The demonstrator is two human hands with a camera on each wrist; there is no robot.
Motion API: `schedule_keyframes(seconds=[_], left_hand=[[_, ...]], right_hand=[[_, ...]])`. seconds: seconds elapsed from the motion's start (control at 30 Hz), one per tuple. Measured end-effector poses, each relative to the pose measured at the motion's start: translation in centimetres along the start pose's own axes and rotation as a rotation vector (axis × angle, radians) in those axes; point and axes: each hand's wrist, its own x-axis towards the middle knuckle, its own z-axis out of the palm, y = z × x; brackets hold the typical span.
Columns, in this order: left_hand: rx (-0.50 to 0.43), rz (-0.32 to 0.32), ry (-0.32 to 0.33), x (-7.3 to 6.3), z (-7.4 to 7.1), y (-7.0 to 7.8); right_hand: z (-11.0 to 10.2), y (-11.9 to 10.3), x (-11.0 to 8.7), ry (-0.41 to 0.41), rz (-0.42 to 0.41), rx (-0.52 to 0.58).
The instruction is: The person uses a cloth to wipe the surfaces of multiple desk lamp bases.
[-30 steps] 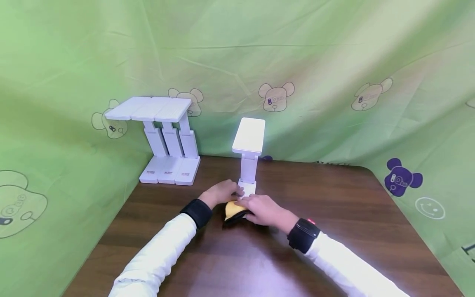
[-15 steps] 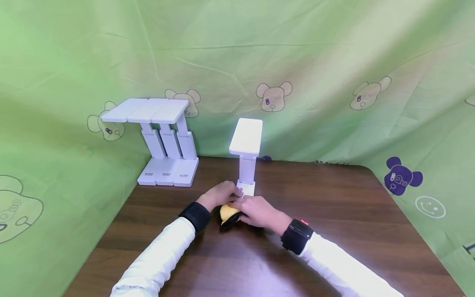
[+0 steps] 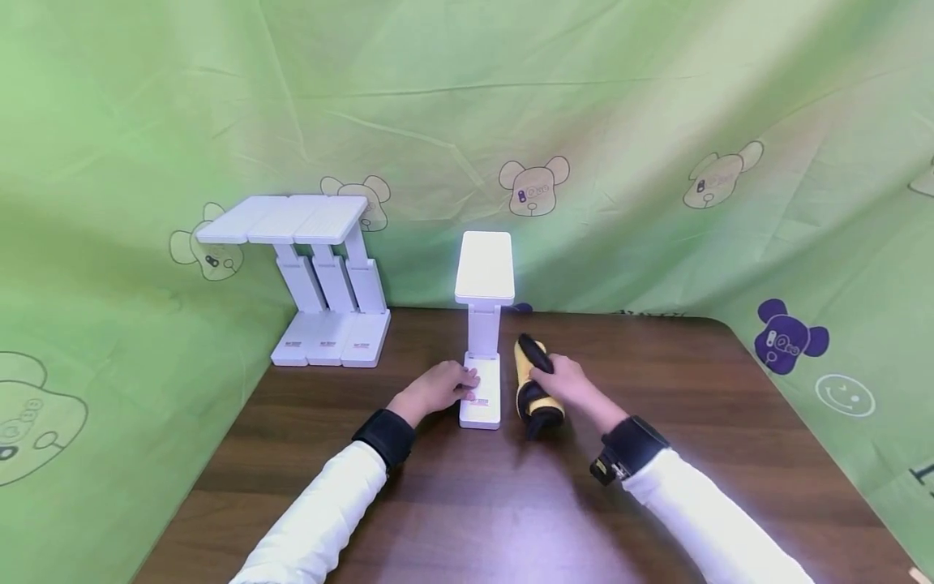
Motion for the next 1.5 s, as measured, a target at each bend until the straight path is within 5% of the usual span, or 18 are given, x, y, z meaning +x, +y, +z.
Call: schedule_keyframes(seconds=[0.1, 0.33, 0.57, 0.63, 0.97, 1.07, 1.2, 1.33, 1.5], left_hand=[[-0.014, -0.025, 0.002, -0.2, 0.5, 0.4], [0.001, 0.001, 0.025, 0.0, 1.6, 1.0], [0.016, -0.001, 0.047, -0.3, 1.0, 0.9], [0.018, -0.012, 0.047, -0.3, 0.7, 0.9], [0.012, -0.088, -0.003, 0.6, 0.1, 1.4], [0.014, -0.105, 0.004, 0.8, 0.2, 1.3], [0.031, -0.093, 0.023, 0.7, 0.1, 1.1], [0.038, -0.102, 0.02, 0.3, 0.1, 0.7], [0.011, -0.158, 0.012, 0.1, 0.1, 0.2]], right_hand=[[1.6, 1.1, 1.7, 0.046, 0.089, 0.056], [3.6, 1.6, 3.2, 0.048, 0.02, -0.065], [2.3, -0.3, 0.0, -0.347, 0.13, 0.144], [2.2, -0.6, -0.1, -0.388, 0.136, 0.16], [2.3, 0.9, 5.3, 0.015, 0.051, -0.02], [2.1, 1.1, 5.2, 0.013, 0.034, -0.022], [1.7, 0.7, 2.8, -0.131, 0.001, -0.011], [0.7, -0.2, -0.8, -0.326, -0.185, -0.141], [-0.6, -1.8, -4.1, -0.327, -0.562, -0.472]])
